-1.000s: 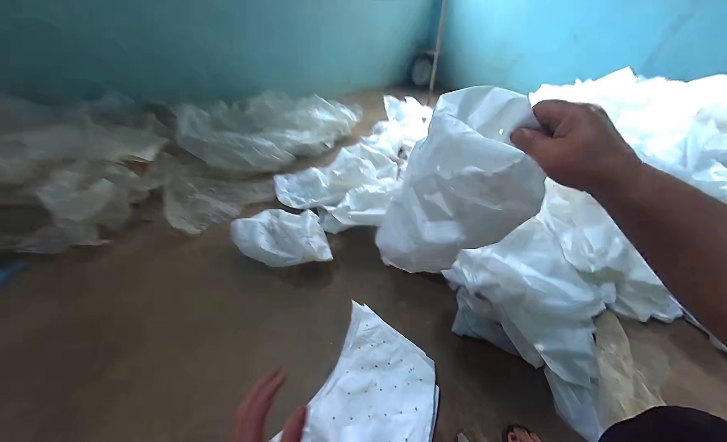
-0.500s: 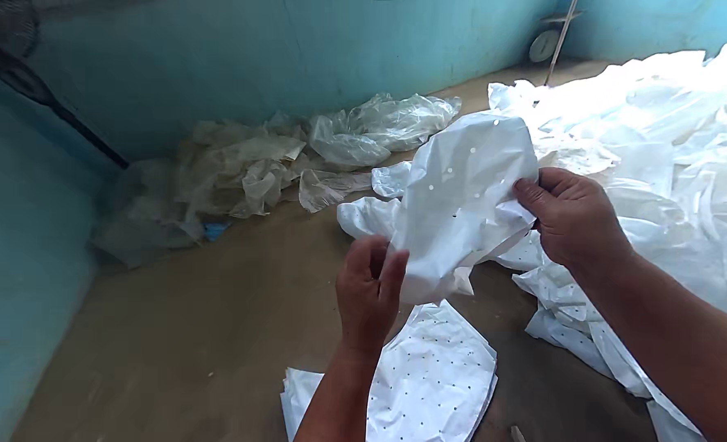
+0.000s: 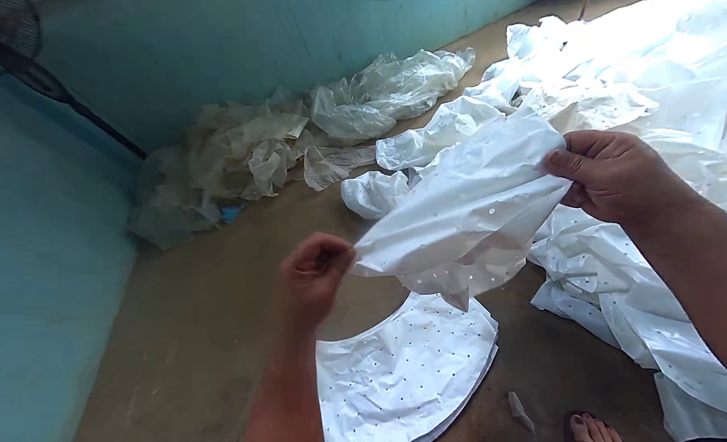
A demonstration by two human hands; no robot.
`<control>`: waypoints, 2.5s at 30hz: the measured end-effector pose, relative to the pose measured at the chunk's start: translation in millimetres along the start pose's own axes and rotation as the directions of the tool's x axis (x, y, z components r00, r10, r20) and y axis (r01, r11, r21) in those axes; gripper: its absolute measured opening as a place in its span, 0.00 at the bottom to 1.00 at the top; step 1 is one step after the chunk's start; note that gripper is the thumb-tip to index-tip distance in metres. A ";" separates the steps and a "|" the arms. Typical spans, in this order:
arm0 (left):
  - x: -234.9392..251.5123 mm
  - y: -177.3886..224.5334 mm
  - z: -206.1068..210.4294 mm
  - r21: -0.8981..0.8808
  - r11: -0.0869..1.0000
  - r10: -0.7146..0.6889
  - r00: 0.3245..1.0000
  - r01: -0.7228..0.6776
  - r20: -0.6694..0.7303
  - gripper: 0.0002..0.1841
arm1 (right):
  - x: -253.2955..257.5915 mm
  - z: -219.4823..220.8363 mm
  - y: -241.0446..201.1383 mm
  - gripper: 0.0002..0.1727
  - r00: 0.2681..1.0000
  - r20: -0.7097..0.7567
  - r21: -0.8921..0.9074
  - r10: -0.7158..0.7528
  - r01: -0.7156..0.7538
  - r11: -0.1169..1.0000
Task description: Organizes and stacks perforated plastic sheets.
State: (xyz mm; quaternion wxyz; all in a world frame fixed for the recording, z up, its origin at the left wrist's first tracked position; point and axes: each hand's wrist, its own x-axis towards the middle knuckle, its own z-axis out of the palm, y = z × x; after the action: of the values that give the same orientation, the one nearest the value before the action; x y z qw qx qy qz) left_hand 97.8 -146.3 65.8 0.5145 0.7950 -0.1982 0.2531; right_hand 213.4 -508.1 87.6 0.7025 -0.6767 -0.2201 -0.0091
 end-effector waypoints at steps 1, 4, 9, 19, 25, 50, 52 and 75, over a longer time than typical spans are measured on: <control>2.1 2.8 4.2 -0.012 1.000 -0.009 0.999 0.008 -0.037 0.07 | 0.3 1.0 2.3 0.15 0.999 -0.034 0.055 0.030 -0.029 0.998; 10.5 13.4 25.0 -0.122 0.992 -0.054 0.978 0.030 -0.203 0.07 | 0.1 14.4 -3.0 0.18 0.981 -0.122 0.240 0.150 -0.117 0.964; 21.4 36.4 39.0 -0.273 0.959 -0.199 0.873 0.080 -0.444 0.11 | -2.7 38.8 -2.7 0.32 0.985 -0.136 -0.171 0.111 -0.133 0.976; 8.2 52.0 11.3 -0.495 0.865 -0.215 0.950 0.078 -0.226 0.15 | -41.0 127.6 46.2 0.16 0.721 0.587 -0.336 -0.369 0.632 0.698; 0.4 54.8 -12.0 -0.539 0.836 -0.205 0.970 0.103 -0.133 0.14 | -47.0 144.9 59.5 0.11 0.701 0.571 -0.315 -0.426 0.667 0.675; -28.6 -32.8 -31.7 0.060 0.818 -0.502 0.760 0.573 -0.413 0.24 | -23.8 89.1 6.2 0.09 0.536 0.641 -0.093 -0.549 0.764 0.638; -36.1 -53.0 -17.7 0.142 0.737 -0.574 0.723 0.661 -0.385 0.28 | -18.9 81.5 1.3 0.09 0.553 0.622 -0.170 -0.554 0.786 0.594; -7.5 -11.5 60.0 0.621 0.772 0.027 0.983 -0.136 0.182 0.08 | -11.0 27.3 -12.0 0.10 0.618 0.462 -0.458 -0.636 0.780 0.426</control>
State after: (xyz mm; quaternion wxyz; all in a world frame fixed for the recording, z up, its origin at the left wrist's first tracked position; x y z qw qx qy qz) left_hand 110.4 -196.4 32.5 0.1890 0.9298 -0.1774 0.2612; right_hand 191.7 -486.1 95.1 0.3374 -0.7056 -0.5445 -0.3030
